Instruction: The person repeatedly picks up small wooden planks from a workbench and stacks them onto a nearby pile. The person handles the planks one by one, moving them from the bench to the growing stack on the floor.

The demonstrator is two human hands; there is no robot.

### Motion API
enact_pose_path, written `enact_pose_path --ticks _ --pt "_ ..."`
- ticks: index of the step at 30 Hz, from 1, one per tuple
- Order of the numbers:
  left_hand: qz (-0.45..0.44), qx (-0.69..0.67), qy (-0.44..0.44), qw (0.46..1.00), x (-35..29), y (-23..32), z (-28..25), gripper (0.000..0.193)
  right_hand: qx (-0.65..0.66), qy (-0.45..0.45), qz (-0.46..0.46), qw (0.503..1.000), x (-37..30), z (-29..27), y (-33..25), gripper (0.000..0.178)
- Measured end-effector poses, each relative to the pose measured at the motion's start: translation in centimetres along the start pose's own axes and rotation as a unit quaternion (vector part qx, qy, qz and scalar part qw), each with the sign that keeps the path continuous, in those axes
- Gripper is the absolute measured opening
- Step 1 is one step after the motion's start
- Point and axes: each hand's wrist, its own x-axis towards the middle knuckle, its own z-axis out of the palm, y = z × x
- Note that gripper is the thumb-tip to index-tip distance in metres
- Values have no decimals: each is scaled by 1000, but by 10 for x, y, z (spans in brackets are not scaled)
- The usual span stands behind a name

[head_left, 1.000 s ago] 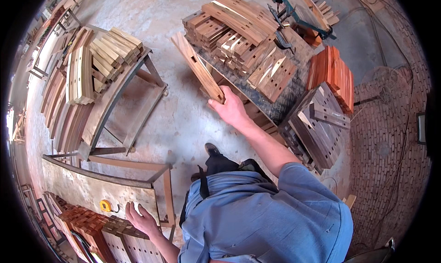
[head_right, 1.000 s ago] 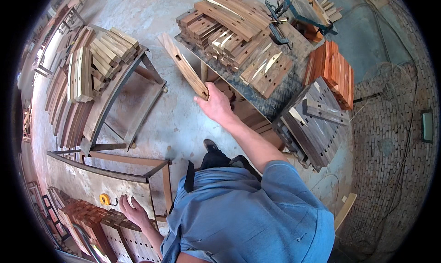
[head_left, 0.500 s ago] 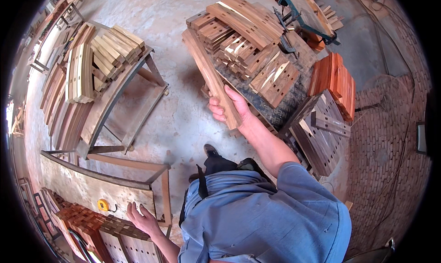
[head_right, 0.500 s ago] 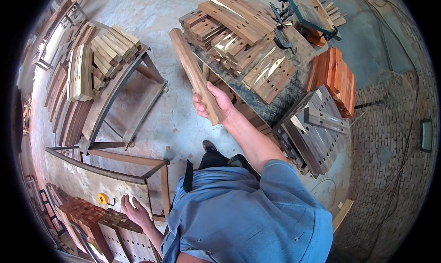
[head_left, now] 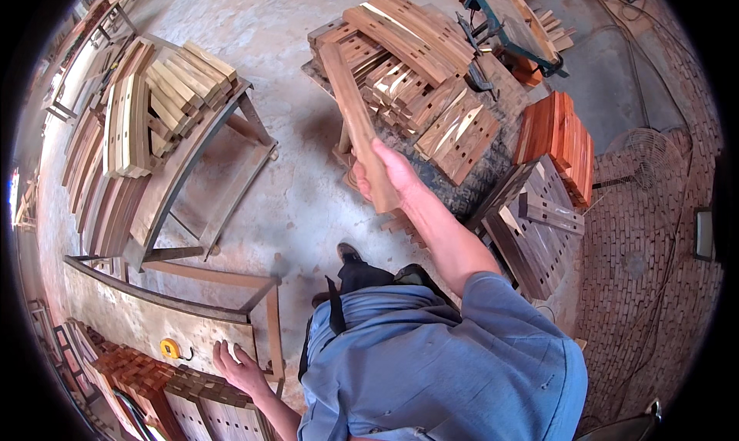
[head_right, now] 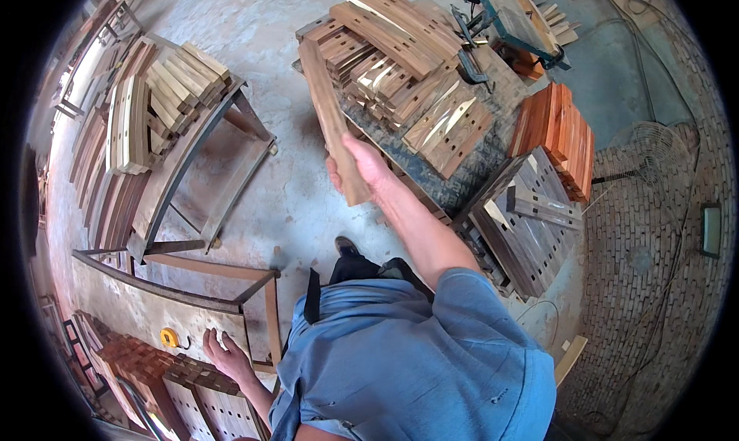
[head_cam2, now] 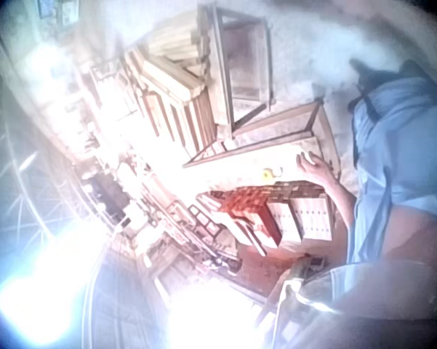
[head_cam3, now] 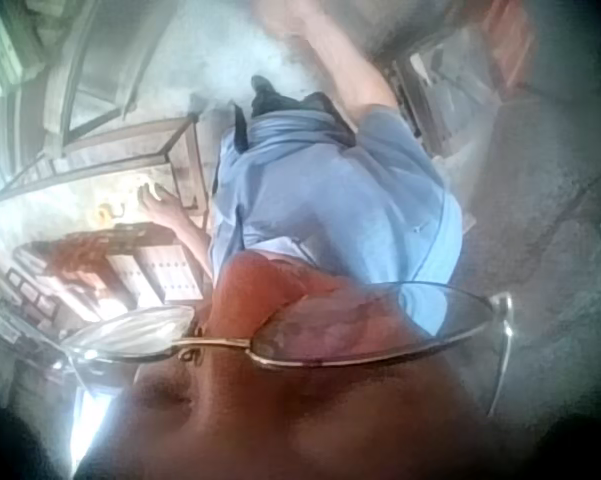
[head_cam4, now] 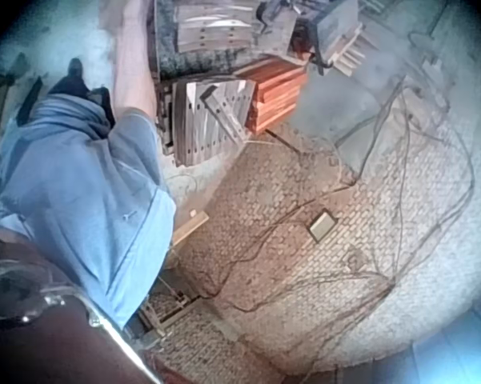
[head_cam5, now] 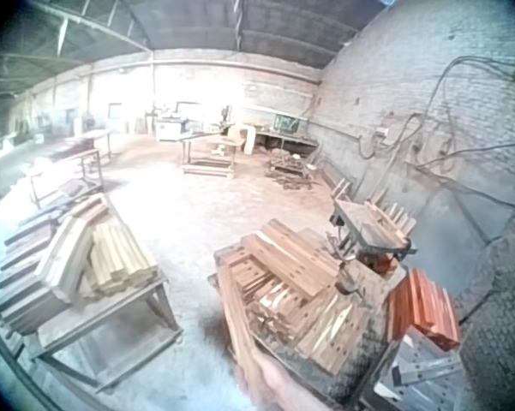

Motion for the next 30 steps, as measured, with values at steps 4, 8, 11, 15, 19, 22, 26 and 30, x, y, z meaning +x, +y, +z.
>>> enact_pose_path --ticks 4,8,11,15,19,22,26,30 --pt "7 4 0 1000 6 6 3 28 -445 218 -133 858 14 4 -2 34" --pt "6 8 -1 1000 8 7 2 28 -630 277 -140 712 4 10 -13 52" --pt "6 3 -2 1000 12 12 0 27 -681 280 -191 650 5 4 -16 57" --pt "2 0 1 1000 17 8 -1 26 -710 308 -222 592 9 -3 -18 58" --pt "18 15 10 1000 21 6 -3 26 -727 321 -238 559 10 -6 -26 57" --pt "14 21 7 1000 25 6 -3 25 -734 325 -266 533 14 -12 -31 56" --pt "14 25 1 1000 27 7 -3 25 -749 301 -247 536 19 -15 -44 49" --pt "10 13 7 1000 27 15 -5 25 -774 265 -216 533 35 -22 -76 38"
